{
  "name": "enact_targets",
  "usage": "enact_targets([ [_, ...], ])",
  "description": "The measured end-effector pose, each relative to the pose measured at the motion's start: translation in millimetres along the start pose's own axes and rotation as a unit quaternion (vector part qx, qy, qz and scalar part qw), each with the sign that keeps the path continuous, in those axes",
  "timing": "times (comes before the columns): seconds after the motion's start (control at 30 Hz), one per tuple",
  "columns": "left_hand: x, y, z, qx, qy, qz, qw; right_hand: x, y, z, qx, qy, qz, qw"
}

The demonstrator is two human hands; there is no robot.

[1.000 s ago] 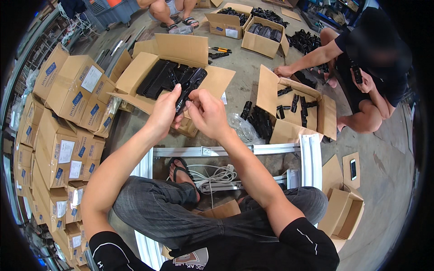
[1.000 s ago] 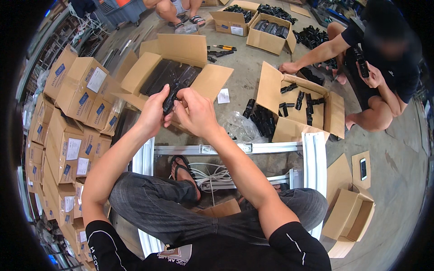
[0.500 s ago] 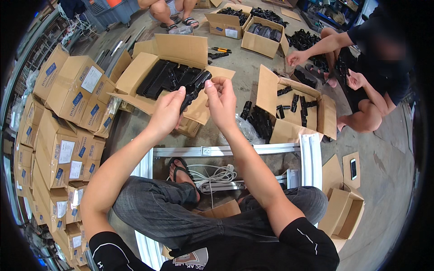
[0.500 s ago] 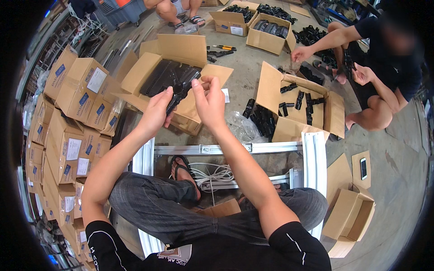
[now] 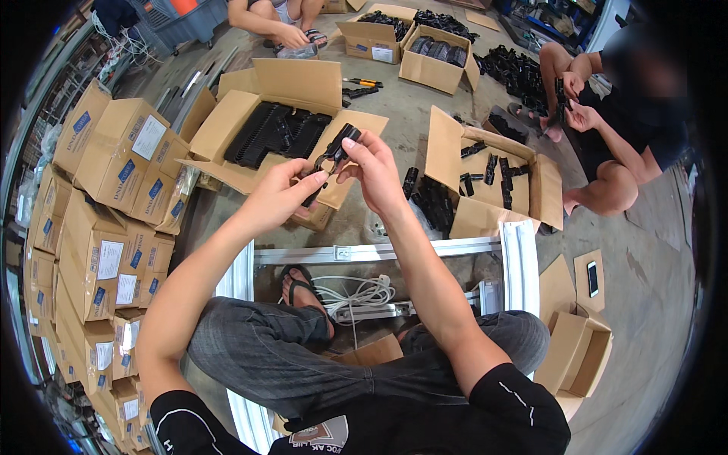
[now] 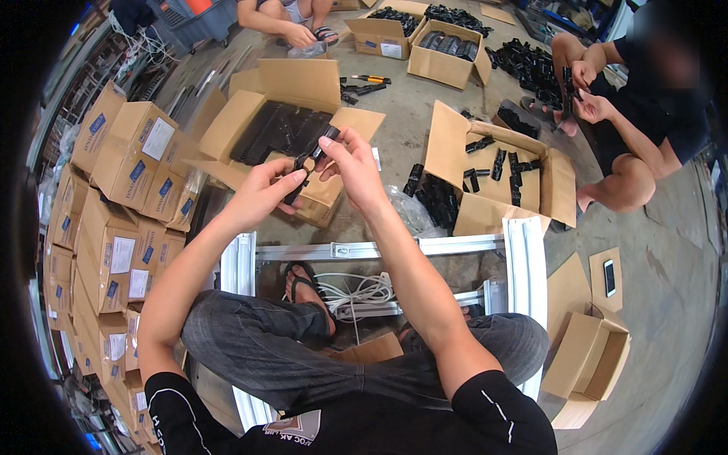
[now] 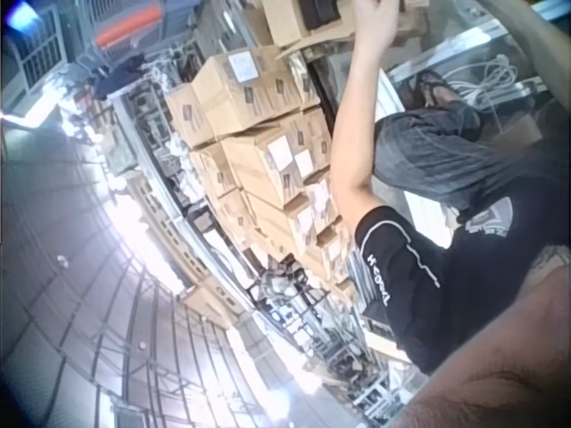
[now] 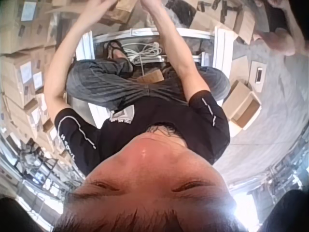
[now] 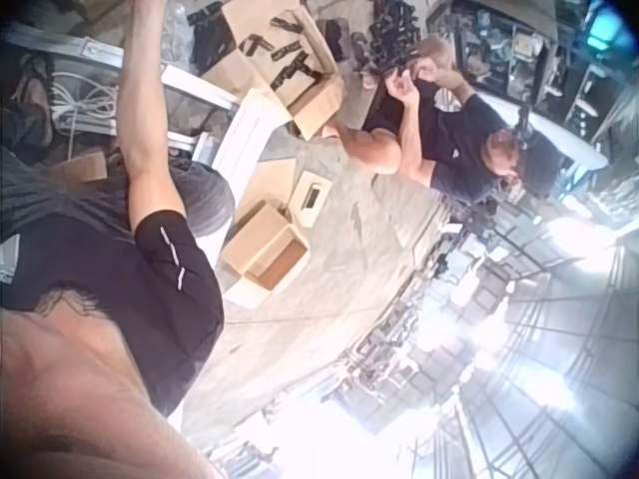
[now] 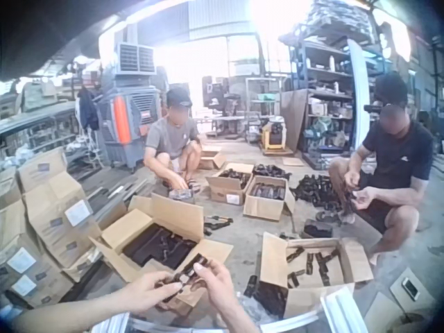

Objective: The person joins small black plastic components together by hand while sitting on the floor near several open boxes of parts.

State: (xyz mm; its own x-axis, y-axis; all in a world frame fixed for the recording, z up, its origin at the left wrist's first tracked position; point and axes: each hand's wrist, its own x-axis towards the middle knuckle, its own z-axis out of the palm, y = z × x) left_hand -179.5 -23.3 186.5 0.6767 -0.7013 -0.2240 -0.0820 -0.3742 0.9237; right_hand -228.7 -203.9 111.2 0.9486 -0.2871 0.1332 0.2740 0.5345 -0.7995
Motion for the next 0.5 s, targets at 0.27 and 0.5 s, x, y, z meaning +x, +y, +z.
enact_targets([
  [0.27,4.3,-6.3,-12.2,0.001,-0.030,0.020,0.999,-1.4,-3.8,0.3,-0.044,-0.062,-0.041,0.996],
  [0.5,5.7,-11.5,-12.7,-0.060,-0.016,0.030,0.998,-1.9,-3.4,-2.1,-0.044,-0.086,-0.017,0.995],
])
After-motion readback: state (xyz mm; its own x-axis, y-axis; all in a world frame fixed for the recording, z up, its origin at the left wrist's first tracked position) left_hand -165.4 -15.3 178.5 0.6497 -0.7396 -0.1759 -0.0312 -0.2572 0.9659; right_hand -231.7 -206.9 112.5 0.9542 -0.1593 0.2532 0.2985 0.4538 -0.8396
